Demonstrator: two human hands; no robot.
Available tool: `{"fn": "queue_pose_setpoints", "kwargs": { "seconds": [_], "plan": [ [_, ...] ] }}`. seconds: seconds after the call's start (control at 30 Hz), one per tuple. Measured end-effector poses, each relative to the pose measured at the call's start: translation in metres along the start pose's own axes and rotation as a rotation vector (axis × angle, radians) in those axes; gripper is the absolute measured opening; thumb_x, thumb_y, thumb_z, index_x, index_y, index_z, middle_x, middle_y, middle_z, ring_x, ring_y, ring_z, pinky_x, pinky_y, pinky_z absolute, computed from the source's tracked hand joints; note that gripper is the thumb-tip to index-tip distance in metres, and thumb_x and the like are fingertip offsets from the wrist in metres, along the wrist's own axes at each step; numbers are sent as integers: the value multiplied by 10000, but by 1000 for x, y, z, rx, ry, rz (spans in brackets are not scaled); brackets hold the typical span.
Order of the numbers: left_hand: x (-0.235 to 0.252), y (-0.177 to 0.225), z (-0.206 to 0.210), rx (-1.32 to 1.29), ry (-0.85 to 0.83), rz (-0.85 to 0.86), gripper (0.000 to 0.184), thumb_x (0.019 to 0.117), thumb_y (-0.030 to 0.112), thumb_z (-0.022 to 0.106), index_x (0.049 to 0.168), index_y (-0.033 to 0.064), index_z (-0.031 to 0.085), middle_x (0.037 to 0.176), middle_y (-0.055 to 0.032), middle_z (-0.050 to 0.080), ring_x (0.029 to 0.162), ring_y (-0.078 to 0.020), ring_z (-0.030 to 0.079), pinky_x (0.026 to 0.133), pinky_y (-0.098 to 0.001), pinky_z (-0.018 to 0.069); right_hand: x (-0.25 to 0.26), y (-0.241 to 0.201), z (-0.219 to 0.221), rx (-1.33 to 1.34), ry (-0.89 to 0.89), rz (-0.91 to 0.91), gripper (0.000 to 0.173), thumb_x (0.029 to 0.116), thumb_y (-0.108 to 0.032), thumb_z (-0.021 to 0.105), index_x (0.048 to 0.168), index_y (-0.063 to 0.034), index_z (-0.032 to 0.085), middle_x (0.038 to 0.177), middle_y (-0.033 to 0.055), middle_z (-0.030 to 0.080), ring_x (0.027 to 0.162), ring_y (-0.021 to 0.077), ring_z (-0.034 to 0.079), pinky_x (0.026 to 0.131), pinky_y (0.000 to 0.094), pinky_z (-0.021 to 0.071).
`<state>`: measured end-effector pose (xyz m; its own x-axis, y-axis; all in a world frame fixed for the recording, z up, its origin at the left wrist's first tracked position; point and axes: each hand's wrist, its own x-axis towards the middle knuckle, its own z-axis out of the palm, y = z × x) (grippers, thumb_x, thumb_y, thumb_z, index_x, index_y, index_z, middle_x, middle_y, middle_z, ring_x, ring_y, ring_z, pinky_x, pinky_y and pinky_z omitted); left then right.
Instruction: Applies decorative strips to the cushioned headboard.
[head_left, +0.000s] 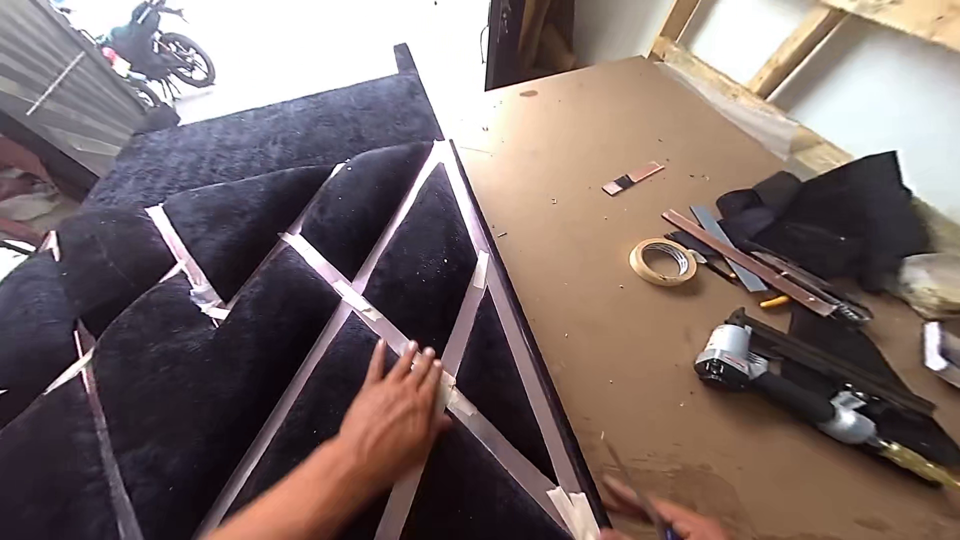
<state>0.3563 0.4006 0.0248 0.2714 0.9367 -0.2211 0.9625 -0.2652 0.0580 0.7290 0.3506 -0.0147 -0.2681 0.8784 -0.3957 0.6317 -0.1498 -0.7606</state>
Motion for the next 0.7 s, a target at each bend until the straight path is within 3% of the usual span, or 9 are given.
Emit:
{"fn": "queue_pose_setpoints", "kwargs": {
  "seconds": [0.03,0.1,0.13,0.17,0.2,0.27,0.33,0.5,0.7],
  "plan": [
    [11,-12,-13,-15,-61,-7,563,1040,538,446,1462,195,592,1556,-4,528,1507,-247,393,1251,-638,184,15,-12,-6,-14,50,-11,776,785,-583,837,1340,-65,674,1175,43,766,1104,176,725,990,461,588],
    [33,-18,-37,-10,-114,-66,391,940,488,644,1233,251,750,1273,49,717,1257,-175,630,1152,-534,415,56,-33,-9,-103,142,16,834,718,-748,776,1299,-152,718,1145,-43,775,1082,119,727,961,447,600],
    [44,-15,-46,16,-158,-120,350,871,515,713,1080,244,785,1059,29,748,1049,-193,696,957,-515,544,76,-41,-7,-122,151,42,834,684,-788,762,1265,-190,738,1122,-70,779,1065,97,728,952,438,602],
    [54,-13,-52,26,-215,-179,361,807,549,764,957,221,785,913,-7,740,908,-233,712,799,-533,584,93,-49,-4,-116,136,66,808,666,-786,771,1243,-220,751,1094,-86,782,1037,81,732,940,426,606],
    [63,-11,-57,38,-274,-232,402,752,582,797,860,195,763,841,-37,722,842,-265,708,722,-552,579,104,-56,0,-97,114,83,771,656,-776,784,1220,-250,764,1043,-93,786,981,71,740,905,414,620],
    [77,-7,-60,59,-378,-306,506,673,634,832,776,153,714,835,-73,707,836,-292,703,692,-564,566,114,-66,8,-68,93,106,683,643,-759,806,1133,-283,795,912,-83,780,844,78,741,808,416,631],
    [88,-9,-59,41,-425,-319,563,626,647,865,791,130,713,882,-93,713,877,-309,705,725,-581,573,116,-67,11,-53,96,98,671,642,-749,812,1111,-268,798,887,-70,781,811,87,745,780,410,637],
    [98,-14,-55,30,-466,-298,596,585,670,883,778,134,705,865,-84,710,859,-297,704,713,-568,573,111,-49,15,-61,145,85,692,640,-683,841,1208,-295,774,986,-117,782,865,39,731,798,369,624],
    [109,-22,-48,11,-498,-295,573,565,687,885,724,171,695,783,-50,687,783,-271,692,649,-546,561,115,-53,20,-86,218,136,661,567,-625,887,1121,-276,793,824,-75,753,664,78,692,620,383,603]
  ]
}}
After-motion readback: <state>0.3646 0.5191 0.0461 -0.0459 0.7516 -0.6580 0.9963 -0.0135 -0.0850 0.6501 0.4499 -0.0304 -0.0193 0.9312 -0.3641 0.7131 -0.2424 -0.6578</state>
